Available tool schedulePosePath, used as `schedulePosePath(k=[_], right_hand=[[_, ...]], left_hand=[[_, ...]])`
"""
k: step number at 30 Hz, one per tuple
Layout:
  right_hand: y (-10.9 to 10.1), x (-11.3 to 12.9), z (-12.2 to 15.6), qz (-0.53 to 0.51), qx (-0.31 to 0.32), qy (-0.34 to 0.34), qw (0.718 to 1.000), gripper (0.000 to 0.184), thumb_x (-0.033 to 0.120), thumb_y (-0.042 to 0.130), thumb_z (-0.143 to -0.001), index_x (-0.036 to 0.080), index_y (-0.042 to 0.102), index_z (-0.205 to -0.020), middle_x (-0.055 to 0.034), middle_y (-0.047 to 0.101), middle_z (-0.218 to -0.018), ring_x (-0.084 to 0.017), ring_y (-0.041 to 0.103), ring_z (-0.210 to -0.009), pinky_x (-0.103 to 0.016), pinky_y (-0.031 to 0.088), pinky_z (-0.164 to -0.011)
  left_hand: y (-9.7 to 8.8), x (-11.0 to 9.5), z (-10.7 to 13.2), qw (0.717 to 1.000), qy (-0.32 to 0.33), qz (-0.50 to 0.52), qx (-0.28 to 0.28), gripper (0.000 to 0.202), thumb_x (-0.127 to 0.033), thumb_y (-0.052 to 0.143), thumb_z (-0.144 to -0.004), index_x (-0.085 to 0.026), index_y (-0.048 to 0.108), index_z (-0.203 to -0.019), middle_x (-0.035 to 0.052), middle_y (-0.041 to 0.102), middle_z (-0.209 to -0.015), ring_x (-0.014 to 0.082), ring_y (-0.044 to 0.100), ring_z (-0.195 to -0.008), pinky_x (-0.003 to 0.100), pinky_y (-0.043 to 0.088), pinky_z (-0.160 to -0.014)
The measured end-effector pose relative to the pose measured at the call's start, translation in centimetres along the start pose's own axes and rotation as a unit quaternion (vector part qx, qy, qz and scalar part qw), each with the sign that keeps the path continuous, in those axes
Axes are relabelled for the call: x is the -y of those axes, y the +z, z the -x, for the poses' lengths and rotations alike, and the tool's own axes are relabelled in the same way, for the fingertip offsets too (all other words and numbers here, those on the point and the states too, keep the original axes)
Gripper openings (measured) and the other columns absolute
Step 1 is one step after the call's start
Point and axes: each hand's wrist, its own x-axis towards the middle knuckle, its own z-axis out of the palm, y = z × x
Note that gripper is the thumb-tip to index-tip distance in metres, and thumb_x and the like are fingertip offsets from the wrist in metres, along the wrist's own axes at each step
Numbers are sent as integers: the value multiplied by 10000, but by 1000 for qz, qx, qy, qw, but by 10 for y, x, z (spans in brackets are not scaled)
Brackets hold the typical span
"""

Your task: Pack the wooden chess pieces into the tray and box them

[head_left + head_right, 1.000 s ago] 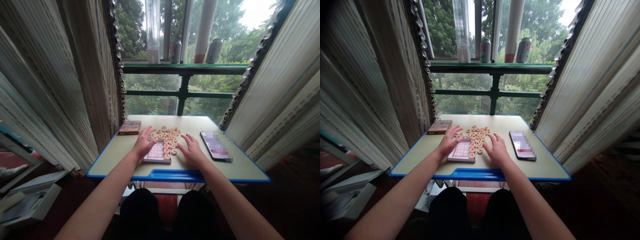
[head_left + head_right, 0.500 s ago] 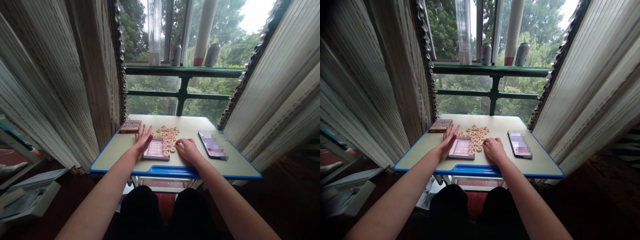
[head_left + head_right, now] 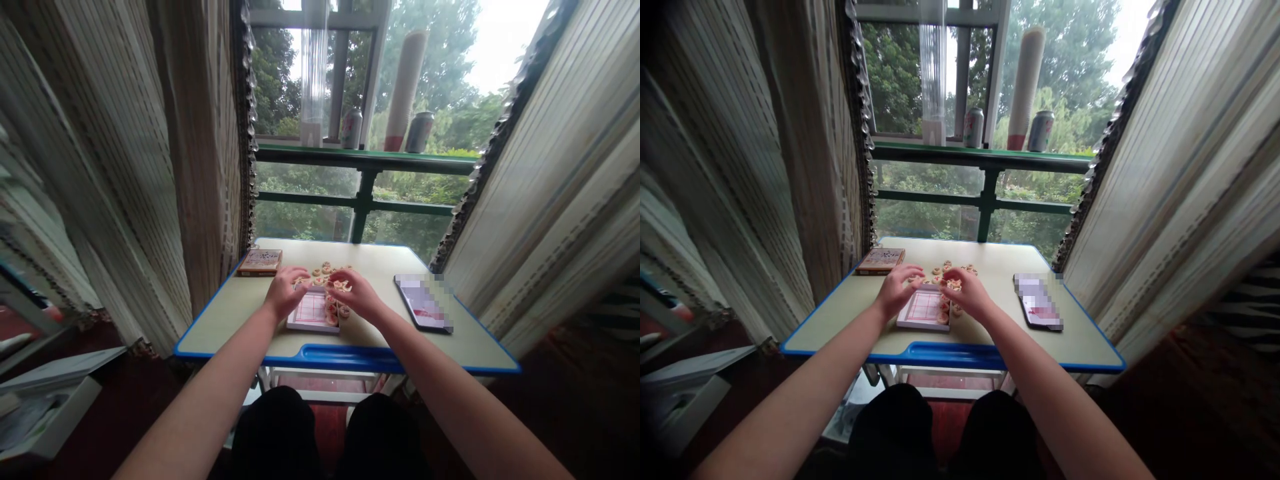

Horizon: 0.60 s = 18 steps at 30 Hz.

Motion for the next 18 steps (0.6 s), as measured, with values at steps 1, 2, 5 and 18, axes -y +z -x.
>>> schedulePosePath(k=[1, 2, 5, 18], right_hand=[[3, 0, -5, -1, 16, -2, 1000, 163, 274, 654, -736, 196, 654, -879, -34, 689, -897, -162, 616, -831, -294, 459, -754], [6, -1, -10, 3, 32, -1, 999, 142, 264, 655, -734, 195, 664, -858, -31, 692, -879, -162, 616, -824, -295, 457, -758], [14, -2, -17, 29, 59, 12, 998, 86, 255, 660, -734, 193, 687, -786, -25, 695, -830, -168, 605, -811, -309, 442, -780], [17, -5, -16, 27, 22, -4, 999, 143, 293, 674, -744, 195, 660, -846, -25, 688, -865, -153, 592, -800, -274, 437, -734]], left_hand=[[2, 1, 0, 1000, -7, -4, 2, 185, -250, 526, -750, -188, 700, -760, 60, 676, -972, 221, 588, -979, 401, 435, -960], [3, 2, -1, 1000, -14, -9, 3, 187, -177, 521, -711, -198, 706, -705, 48, 681, -959, 213, 594, -964, 393, 439, -962], [6, 4, -1, 999, -33, -11, 15, 274, -84, 492, -652, -219, 728, -686, 22, 692, -945, 197, 604, -948, 378, 455, -957], [3, -8, -3, 999, -25, 16, 35, 211, -135, 574, -735, -199, 731, -860, 38, 731, -873, 190, 654, -861, 334, 507, -847]])
